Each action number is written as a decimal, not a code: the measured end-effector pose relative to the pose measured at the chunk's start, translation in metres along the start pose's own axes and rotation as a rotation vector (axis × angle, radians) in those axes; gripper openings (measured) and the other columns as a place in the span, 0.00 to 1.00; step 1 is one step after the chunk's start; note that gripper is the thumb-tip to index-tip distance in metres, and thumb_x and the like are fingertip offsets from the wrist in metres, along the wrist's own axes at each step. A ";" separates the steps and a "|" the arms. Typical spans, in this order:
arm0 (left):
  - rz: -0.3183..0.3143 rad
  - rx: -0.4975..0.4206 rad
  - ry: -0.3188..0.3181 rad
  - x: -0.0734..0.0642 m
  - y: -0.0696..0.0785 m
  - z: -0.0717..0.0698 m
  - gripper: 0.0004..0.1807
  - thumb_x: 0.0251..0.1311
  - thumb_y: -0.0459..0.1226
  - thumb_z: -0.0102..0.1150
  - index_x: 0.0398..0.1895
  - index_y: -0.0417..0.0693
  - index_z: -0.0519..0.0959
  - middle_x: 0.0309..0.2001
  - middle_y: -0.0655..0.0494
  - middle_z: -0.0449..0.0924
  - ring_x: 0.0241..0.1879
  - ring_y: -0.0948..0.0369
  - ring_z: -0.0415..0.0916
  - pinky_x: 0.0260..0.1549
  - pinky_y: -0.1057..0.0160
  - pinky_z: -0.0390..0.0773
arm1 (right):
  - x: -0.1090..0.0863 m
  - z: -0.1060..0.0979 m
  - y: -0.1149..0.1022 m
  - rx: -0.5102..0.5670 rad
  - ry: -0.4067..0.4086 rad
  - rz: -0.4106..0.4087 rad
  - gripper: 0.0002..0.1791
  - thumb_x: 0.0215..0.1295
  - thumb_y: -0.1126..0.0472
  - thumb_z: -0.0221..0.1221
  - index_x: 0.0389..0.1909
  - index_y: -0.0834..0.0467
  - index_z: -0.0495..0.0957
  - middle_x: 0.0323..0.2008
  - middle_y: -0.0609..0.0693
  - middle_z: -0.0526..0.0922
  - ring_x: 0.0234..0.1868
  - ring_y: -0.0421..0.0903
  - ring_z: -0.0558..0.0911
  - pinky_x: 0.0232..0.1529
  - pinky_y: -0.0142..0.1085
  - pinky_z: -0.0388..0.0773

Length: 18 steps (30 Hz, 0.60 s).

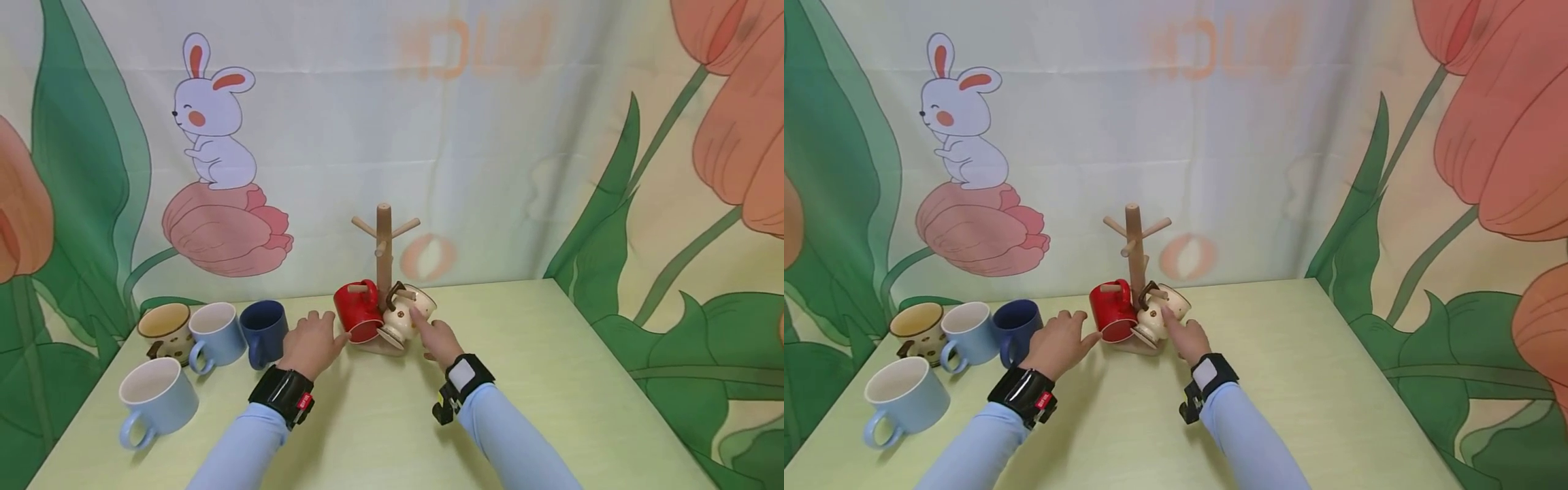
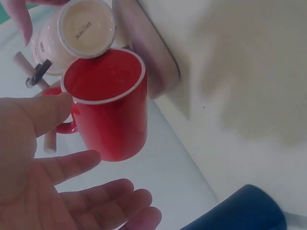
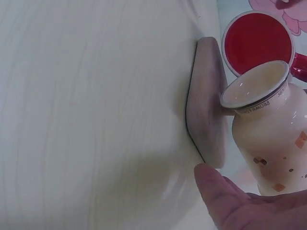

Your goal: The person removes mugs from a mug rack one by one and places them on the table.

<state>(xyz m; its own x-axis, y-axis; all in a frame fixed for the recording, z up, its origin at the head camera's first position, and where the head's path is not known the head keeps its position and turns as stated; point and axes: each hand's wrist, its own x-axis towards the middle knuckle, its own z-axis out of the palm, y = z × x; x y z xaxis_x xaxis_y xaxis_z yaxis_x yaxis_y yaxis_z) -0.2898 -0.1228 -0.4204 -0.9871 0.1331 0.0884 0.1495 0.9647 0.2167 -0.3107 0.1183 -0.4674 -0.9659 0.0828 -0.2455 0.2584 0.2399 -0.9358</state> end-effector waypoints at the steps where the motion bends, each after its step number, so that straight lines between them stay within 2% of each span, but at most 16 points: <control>1: 0.001 0.002 -0.001 -0.002 0.000 0.001 0.31 0.62 0.51 0.64 0.60 0.39 0.74 0.48 0.37 0.77 0.44 0.42 0.77 0.38 0.43 0.81 | 0.002 0.001 0.000 0.043 -0.022 0.016 0.56 0.65 0.27 0.50 0.71 0.74 0.54 0.69 0.71 0.61 0.66 0.67 0.67 0.58 0.56 0.73; 8: 0.012 0.018 -0.012 -0.012 -0.003 0.008 0.31 0.62 0.53 0.63 0.59 0.39 0.75 0.48 0.37 0.77 0.43 0.43 0.78 0.37 0.43 0.81 | 0.009 0.009 -0.004 0.251 -0.087 0.069 0.52 0.66 0.31 0.54 0.70 0.72 0.54 0.65 0.67 0.64 0.67 0.65 0.66 0.65 0.57 0.65; 14: 0.007 0.011 -0.020 -0.016 -0.005 0.012 0.30 0.62 0.53 0.63 0.58 0.39 0.76 0.47 0.38 0.76 0.44 0.43 0.77 0.38 0.43 0.81 | 0.012 0.015 -0.006 0.401 -0.098 0.058 0.42 0.69 0.38 0.56 0.66 0.69 0.62 0.60 0.63 0.72 0.58 0.56 0.75 0.64 0.54 0.67; 18: 0.004 0.015 -0.026 -0.018 -0.006 0.012 0.30 0.62 0.53 0.64 0.57 0.40 0.76 0.47 0.38 0.77 0.43 0.43 0.78 0.38 0.43 0.81 | 0.014 0.019 -0.008 0.454 -0.093 0.057 0.38 0.70 0.42 0.58 0.66 0.68 0.64 0.60 0.62 0.73 0.57 0.52 0.76 0.64 0.52 0.68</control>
<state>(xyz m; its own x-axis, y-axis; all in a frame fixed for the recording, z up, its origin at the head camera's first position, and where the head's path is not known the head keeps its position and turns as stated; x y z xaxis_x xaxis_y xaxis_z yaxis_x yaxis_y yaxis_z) -0.2736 -0.1285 -0.4348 -0.9877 0.1427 0.0644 0.1529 0.9674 0.2018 -0.3272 0.0996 -0.4680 -0.9532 -0.0082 -0.3021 0.2969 -0.2116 -0.9312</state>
